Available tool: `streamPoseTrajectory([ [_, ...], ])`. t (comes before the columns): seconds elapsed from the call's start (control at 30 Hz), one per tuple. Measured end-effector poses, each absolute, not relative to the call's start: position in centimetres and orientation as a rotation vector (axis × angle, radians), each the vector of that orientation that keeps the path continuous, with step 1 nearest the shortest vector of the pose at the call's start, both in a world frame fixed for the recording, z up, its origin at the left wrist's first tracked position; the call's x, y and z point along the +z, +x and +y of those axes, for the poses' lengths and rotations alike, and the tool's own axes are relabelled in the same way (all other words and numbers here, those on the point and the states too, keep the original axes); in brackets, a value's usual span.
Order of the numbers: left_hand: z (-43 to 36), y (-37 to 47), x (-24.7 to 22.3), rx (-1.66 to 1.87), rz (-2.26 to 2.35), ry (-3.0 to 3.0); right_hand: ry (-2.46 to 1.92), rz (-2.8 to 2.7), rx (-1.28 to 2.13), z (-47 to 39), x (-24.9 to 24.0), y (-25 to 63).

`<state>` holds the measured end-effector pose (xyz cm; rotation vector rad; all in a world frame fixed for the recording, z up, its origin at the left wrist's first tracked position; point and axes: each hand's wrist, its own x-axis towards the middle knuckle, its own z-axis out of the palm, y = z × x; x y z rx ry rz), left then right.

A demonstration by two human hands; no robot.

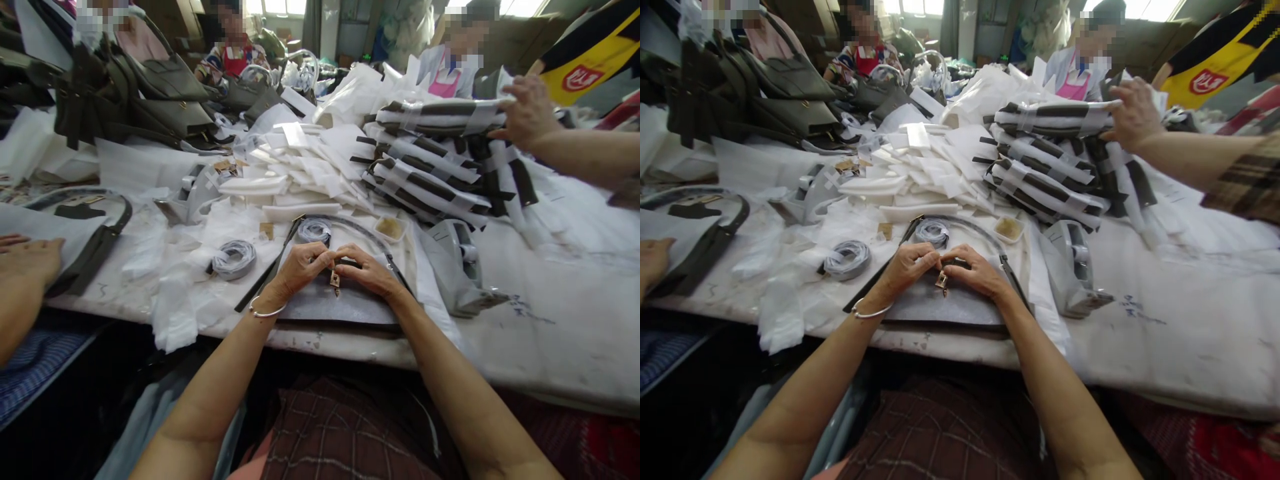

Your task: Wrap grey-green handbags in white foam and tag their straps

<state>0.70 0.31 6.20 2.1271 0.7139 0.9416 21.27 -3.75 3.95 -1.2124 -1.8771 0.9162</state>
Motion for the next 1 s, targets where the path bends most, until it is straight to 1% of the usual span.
streamPoseTrajectory([
  [0.2,0.1,0.7,5.9,0.738,0.607,2.164,-1.177,-1.894,0.992,-3.7,4.5,21.2],
  [0.33,0.1,0.7,5.7,0.595,0.525,2.258,-1.184,-1.918,0.95,-3.7,4.4,21.0],
  [0.53,-0.8,0.6,6.8,0.565,0.485,2.313,-1.189,-1.907,0.907,-3.6,3.7,20.8],
  [0.73,-3.5,-1.7,7.1,0.356,0.442,2.572,-1.224,-1.949,0.862,-3.6,3.4,20.9],
  [0.9,-6.0,-2.5,5.5,0.402,0.524,2.785,-1.269,-2.024,0.74,-3.7,3.4,20.8],
  [1.0,-6.5,-2.4,4.7,0.385,0.546,2.844,-1.306,-2.113,0.585,-4.2,5.0,20.7],
])
